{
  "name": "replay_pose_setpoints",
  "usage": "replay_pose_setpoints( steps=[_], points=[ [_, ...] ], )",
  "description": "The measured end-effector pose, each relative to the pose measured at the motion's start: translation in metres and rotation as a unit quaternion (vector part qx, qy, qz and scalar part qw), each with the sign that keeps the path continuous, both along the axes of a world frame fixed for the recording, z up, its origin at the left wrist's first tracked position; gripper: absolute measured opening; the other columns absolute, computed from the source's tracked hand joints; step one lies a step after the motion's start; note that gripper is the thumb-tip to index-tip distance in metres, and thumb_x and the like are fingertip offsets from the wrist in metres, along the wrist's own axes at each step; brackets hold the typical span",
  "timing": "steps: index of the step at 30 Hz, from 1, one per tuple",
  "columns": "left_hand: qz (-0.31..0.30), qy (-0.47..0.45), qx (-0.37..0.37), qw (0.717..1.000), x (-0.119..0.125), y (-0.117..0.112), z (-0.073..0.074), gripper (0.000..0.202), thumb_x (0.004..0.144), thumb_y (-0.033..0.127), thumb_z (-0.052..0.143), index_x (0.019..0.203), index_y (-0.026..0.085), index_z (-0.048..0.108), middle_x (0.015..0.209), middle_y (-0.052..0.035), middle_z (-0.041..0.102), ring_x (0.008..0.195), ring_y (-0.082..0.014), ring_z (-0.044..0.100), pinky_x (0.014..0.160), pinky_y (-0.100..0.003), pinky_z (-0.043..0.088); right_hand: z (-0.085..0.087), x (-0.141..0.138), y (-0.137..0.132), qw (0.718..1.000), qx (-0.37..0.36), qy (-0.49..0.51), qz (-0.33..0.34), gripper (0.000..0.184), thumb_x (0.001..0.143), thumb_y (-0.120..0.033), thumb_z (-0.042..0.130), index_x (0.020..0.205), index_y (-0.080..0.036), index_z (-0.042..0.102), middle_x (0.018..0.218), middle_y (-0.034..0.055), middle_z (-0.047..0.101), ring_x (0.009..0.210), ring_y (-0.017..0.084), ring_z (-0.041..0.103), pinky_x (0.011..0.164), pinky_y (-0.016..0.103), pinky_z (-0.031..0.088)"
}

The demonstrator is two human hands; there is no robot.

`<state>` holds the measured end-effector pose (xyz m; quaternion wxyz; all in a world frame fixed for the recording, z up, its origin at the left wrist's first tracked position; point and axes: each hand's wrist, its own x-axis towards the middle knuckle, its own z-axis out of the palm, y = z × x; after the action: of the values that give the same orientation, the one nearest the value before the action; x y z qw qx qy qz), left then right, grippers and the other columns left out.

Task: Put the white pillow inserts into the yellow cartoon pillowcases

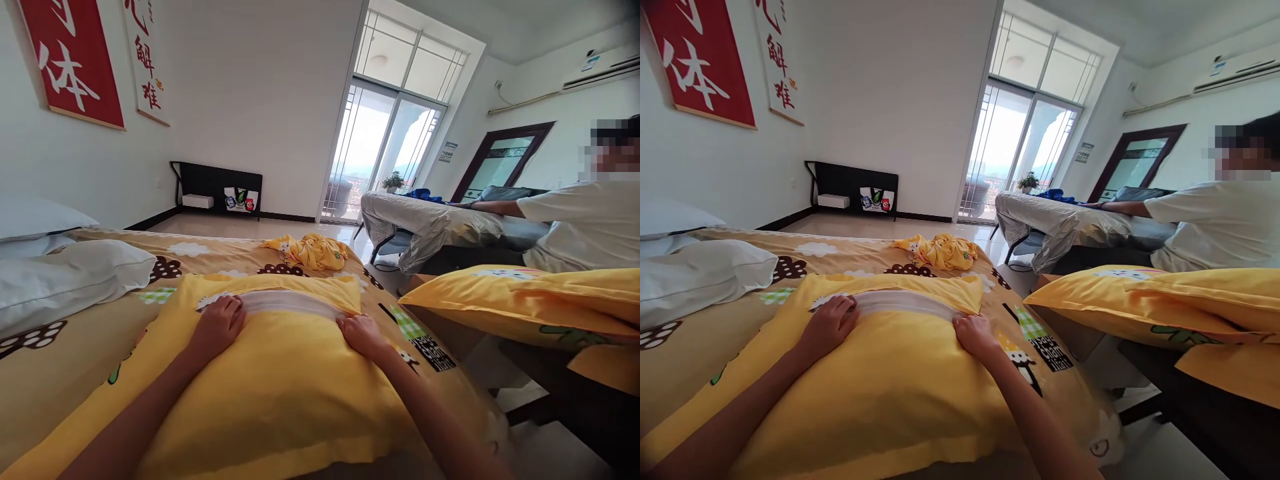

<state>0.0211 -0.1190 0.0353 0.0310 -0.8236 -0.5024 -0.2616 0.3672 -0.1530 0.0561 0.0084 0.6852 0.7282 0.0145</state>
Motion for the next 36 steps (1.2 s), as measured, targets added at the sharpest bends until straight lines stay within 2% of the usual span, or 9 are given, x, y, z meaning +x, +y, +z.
replay_pose_setpoints(
  steps=[3, 5, 9, 12, 16, 21, 26, 30, 36],
  points=[
    [-0.107, 0.018, 0.009, 0.994, -0.002, -0.009, -0.002, 0.048, 0.096, 0.043, 0.032, 0.134, 0.02, 0.051, 0.14, -0.0101, 0.052, 0.131, -0.0259, 0.043, 0.11, -0.042, 0.03, 0.016, 0.009, 0.008, 0.999, 0.014, 0.039, -0.001, 0.025, 0.09, -0.028, 0.051, 0.076, -0.019, 0.07, 0.084, 0.0114, 0.072, 0.083, 0.024, 0.066, 0.082, 0.034, 0.045],
    [-0.147, 0.04, -0.05, 0.987, 0.0, -0.013, 0.002, 0.047, 0.097, 0.046, 0.031, 0.13, 0.023, 0.055, 0.136, -0.0068, 0.056, 0.128, -0.0245, 0.047, 0.108, -0.041, 0.033, 0.038, 0.025, 0.013, 0.996, 0.043, 0.073, -0.019, 0.025, 0.089, -0.034, 0.053, 0.078, -0.019, 0.07, 0.08, 0.0091, 0.072, 0.079, 0.022, 0.065, 0.076, 0.031, 0.045],
    [-0.105, 0.012, -0.1, 0.989, 0.001, -0.012, 0.002, 0.048, 0.094, 0.053, 0.033, 0.107, 0.022, 0.067, 0.113, -0.0062, 0.069, 0.109, -0.0259, 0.058, 0.096, -0.039, 0.043, 0.073, 0.062, 0.01, 0.968, 0.167, 0.146, -0.115, 0.042, 0.096, -0.038, 0.032, 0.116, -0.017, 0.063, 0.098, 0.0103, 0.072, 0.09, 0.024, 0.065, 0.076, 0.032, 0.044],
    [-0.031, -0.051, -0.05, 0.997, -0.008, -0.007, -0.006, 0.043, 0.09, 0.052, 0.038, 0.096, 0.022, 0.069, 0.105, -0.007, 0.072, 0.105, -0.027, 0.06, 0.095, -0.038, 0.044, 0.064, 0.07, -0.001, 0.951, 0.184, 0.211, -0.129, 0.042, 0.092, -0.045, 0.042, 0.114, -0.017, 0.064, 0.096, 0.0097, 0.073, 0.09, 0.025, 0.066, 0.074, 0.031, 0.046],
    [0.115, -0.104, -0.019, 0.988, -0.028, -0.008, -0.007, 0.043, 0.088, 0.046, 0.033, 0.083, 0.022, 0.068, 0.095, -0.0076, 0.074, 0.093, -0.0263, 0.065, 0.089, -0.037, 0.044, 0.027, 0.054, 0.0, 0.94, 0.155, 0.292, -0.085, 0.045, 0.087, -0.057, 0.048, 0.099, -0.019, 0.069, 0.099, 0.0075, 0.073, 0.092, 0.022, 0.068, 0.078, 0.028, 0.049],
    [0.111, 0.01, -0.125, 0.986, -0.029, -0.016, 0.013, 0.057, 0.091, 0.055, 0.028, 0.069, 0.023, 0.069, 0.079, -0.0084, 0.074, 0.081, -0.0267, 0.067, 0.076, -0.035, 0.044, 0.003, 0.03, 0.025, 0.935, 0.094, 0.332, -0.086, 0.069, 0.066, -0.049, 0.074, 0.125, -0.016, 0.058, 0.118, 0.0117, 0.066, 0.106, 0.026, 0.063, 0.085, 0.033, 0.05],
    [0.078, -0.003, -0.155, 0.985, -0.019, -0.017, 0.025, 0.055, 0.092, 0.05, 0.028, 0.081, 0.022, 0.074, 0.089, -0.0086, 0.075, 0.087, -0.0248, 0.067, 0.074, -0.032, 0.044, 0.009, 0.024, 0.035, 0.936, 0.058, 0.336, -0.087, 0.051, 0.082, -0.04, 0.058, 0.125, -0.014, 0.056, 0.12, 0.0116, 0.064, 0.105, 0.022, 0.063, 0.085, 0.029, 0.05],
    [0.141, 0.01, -0.135, 0.981, -0.018, -0.019, 0.035, 0.06, 0.092, 0.052, 0.023, 0.084, 0.023, 0.075, 0.091, -0.01, 0.075, 0.09, -0.0283, 0.067, 0.072, -0.033, 0.044, 0.019, 0.023, 0.035, 0.95, 0.029, 0.29, -0.114, 0.045, 0.079, -0.034, 0.067, 0.119, -0.016, 0.06, 0.116, 0.0102, 0.066, 0.101, 0.021, 0.064, 0.083, 0.028, 0.051],
    [0.245, 0.002, -0.006, 0.97, -0.028, -0.032, 0.088, 0.055, 0.091, 0.047, 0.023, 0.078, 0.02, 0.068, 0.08, -0.0096, 0.071, 0.079, -0.0268, 0.064, 0.064, -0.031, 0.039, 0.042, 0.009, 0.04, 0.966, 0.039, 0.152, -0.204, 0.035, 0.091, -0.04, 0.059, 0.115, -0.015, 0.059, 0.115, 0.0086, 0.062, 0.101, 0.021, 0.061, 0.088, 0.043, 0.051]
  ],
)
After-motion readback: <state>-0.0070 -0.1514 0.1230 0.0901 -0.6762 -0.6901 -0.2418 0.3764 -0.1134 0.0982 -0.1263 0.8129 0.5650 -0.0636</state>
